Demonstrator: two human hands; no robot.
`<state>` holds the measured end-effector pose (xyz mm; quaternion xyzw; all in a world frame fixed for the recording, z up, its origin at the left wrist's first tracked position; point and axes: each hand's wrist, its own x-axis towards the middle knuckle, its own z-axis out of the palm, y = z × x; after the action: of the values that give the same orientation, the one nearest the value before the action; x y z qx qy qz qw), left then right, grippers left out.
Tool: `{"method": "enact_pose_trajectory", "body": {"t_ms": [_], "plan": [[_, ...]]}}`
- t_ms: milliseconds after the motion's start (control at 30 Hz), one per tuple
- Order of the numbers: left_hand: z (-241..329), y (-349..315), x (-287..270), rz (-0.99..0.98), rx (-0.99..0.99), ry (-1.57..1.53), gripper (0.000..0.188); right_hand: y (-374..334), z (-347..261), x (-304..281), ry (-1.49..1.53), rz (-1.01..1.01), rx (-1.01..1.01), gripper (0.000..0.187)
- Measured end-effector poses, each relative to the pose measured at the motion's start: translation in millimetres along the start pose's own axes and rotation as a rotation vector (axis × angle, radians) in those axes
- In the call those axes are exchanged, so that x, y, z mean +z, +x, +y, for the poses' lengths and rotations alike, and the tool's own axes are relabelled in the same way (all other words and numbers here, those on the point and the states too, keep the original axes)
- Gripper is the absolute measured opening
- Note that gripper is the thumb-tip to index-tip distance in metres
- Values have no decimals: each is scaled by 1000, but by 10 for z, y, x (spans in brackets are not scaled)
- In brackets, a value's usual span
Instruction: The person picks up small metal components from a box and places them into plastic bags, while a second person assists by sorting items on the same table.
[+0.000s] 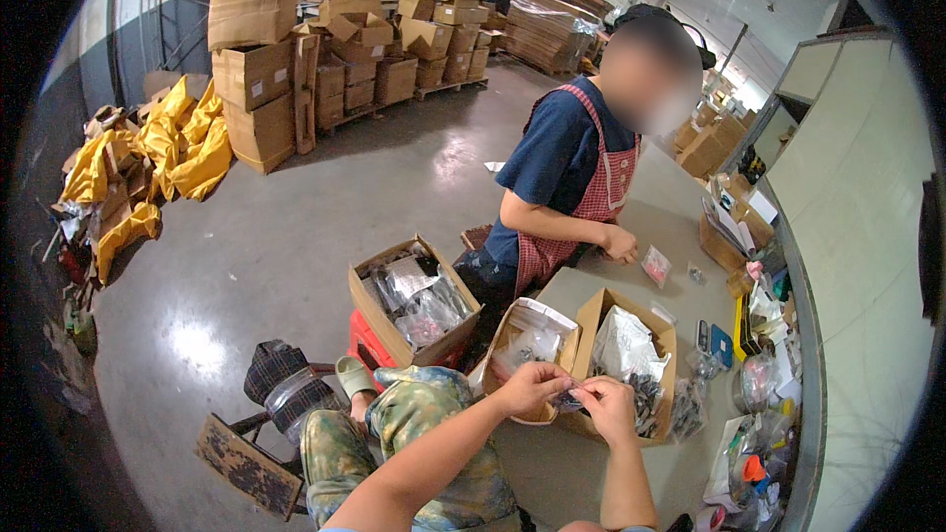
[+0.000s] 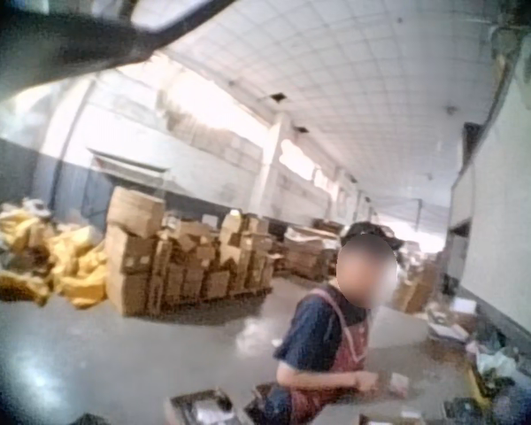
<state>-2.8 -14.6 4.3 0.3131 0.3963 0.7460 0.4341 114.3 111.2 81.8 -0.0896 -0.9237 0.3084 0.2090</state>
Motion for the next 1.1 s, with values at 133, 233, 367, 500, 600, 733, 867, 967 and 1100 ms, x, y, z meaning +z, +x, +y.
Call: {"method": "enact_pose_trajectory", "body": {"t_ms": [133,233,367,500,600,733,867,967,1100], "plan": [[-59,17,8,112,68,156,16,-26,-65,28,64,18,98,14],[-27,-10,16,140,100,209,16,-66,21,88,131,21,160,19],[-25,-12,17,141,114,283,17,-99,105,164,312,26,259,15],[-3,-21,8,100,132,353,17,-118,239,181,286,-100,198,11],[-19,-18,-8,88,92,387,14,-117,227,188,267,-139,128,7],[-14,-31,-8,45,96,304,15,-114,153,179,257,-111,33,9],[-73,-19,-53,109,97,177,16,-143,191,84,300,-121,90,9],[-29,0,-78,176,73,144,17,-197,228,8,321,-101,157,10],[-70,18,-68,213,-6,145,17,-251,331,-1,341,-24,224,13]]}}
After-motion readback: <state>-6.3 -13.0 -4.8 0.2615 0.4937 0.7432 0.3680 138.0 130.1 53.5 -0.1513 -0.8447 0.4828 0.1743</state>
